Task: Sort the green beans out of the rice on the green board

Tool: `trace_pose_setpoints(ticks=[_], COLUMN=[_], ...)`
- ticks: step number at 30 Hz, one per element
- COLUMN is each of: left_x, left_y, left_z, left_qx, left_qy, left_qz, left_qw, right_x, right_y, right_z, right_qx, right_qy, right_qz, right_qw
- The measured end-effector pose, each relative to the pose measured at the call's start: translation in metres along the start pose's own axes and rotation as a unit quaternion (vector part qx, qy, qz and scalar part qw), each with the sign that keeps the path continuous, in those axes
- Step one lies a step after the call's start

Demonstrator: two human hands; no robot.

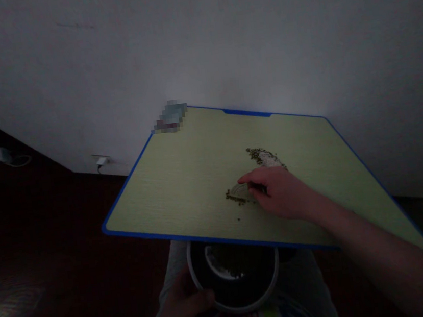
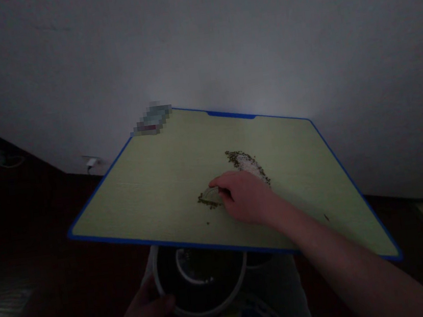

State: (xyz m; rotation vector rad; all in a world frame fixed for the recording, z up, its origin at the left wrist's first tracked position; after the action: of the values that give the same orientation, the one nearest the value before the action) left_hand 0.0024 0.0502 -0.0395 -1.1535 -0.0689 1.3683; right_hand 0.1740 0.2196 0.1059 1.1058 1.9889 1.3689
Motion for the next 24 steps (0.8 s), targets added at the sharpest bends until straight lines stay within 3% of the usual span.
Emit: trace_pose_setpoints(ticks=[8, 14, 24], left_x=[0.0, 0.0, -0.002], left_y=[0.002, -0.002, -0.002], left_z=[0.0, 0.001, 0.002], left_qx=[0.004, 0.001, -0.008], left_qy=[0.009, -0.006, -0.007], left_qz=[0.008, -0.018, 0.004], left_qw=[1.0, 1.0, 1.0], right_x=[-0.001, 0.0, -0.004], right_y=[-0.003, 0.0, 0.004], right_z=[-0.004, -0.004, 0.006], right_qx=[0.007, 0.003, 0.0], right_qy=[0.007, -0.019, -0.042], right_qz=[0.015, 0.026, 0.024], right_qw=[1.0, 0.999, 0.999])
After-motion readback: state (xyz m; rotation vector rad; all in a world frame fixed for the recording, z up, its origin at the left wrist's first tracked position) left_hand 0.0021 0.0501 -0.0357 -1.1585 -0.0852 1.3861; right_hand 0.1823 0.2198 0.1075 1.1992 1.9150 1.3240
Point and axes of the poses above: each hand's wrist, its own x-axis towards the middle knuckle, its own y-axis out of the back of the hand, z = x × y, the point moved 6 cm from there along x, towards the middle knuckle, and after that the axes turned 3 degrees about x, right-handed, at the moved point
